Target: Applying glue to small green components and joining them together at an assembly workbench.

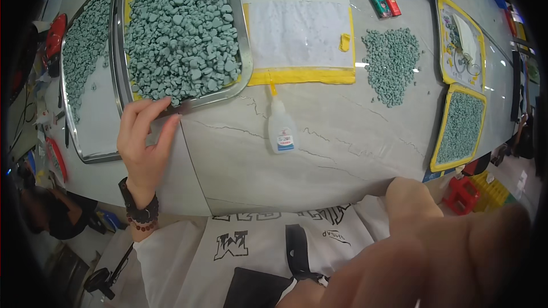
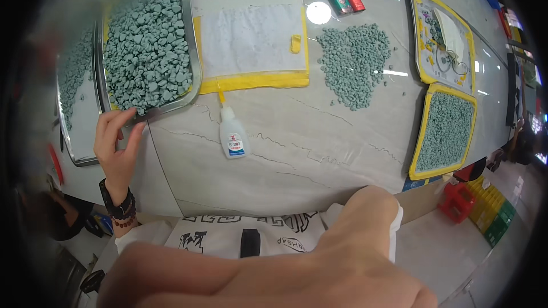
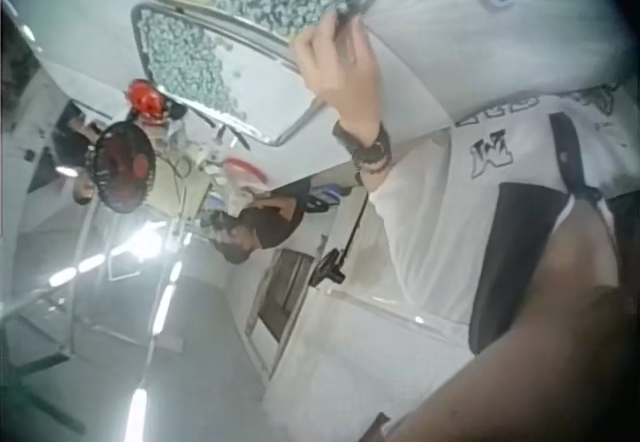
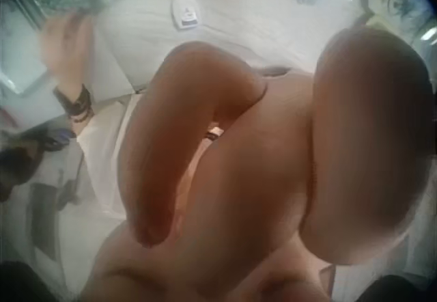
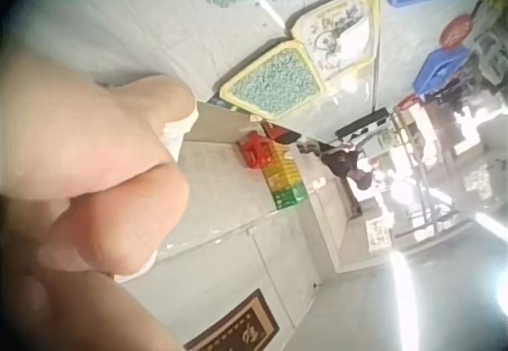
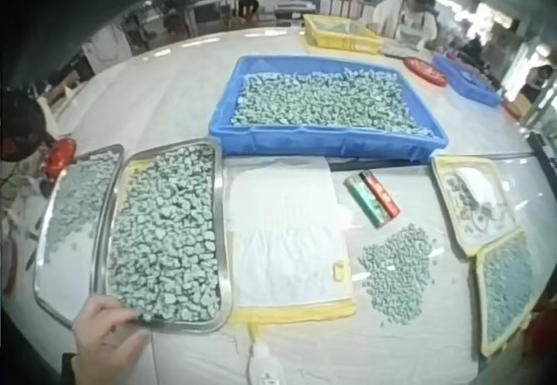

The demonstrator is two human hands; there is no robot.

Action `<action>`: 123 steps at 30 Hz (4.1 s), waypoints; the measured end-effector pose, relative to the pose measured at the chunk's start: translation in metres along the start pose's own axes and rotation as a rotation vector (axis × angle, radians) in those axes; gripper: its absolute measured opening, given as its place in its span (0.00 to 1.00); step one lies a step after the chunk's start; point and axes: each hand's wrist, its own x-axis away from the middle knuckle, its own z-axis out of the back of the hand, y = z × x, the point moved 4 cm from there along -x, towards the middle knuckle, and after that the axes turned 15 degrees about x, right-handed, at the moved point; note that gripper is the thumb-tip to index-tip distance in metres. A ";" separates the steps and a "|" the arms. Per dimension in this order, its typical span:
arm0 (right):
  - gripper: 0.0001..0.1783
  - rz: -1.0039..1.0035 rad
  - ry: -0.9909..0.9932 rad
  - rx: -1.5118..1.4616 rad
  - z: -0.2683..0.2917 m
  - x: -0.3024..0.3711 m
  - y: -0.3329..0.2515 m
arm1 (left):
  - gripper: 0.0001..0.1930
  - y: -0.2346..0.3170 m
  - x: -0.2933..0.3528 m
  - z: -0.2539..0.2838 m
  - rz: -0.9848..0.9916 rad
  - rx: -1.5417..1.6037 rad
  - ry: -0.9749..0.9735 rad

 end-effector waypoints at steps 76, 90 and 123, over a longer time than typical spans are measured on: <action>0.32 -0.036 0.309 -0.146 -0.100 -0.087 0.073 | 0.13 0.027 -0.025 -0.018 0.176 1.540 -0.410; 0.30 -0.054 0.253 -0.126 -0.105 -0.090 0.073 | 0.18 0.024 -0.026 -0.017 0.025 1.426 -0.423; 0.28 -0.031 0.273 -0.123 -0.107 -0.087 0.075 | 0.18 0.024 -0.024 -0.016 0.026 1.436 -0.450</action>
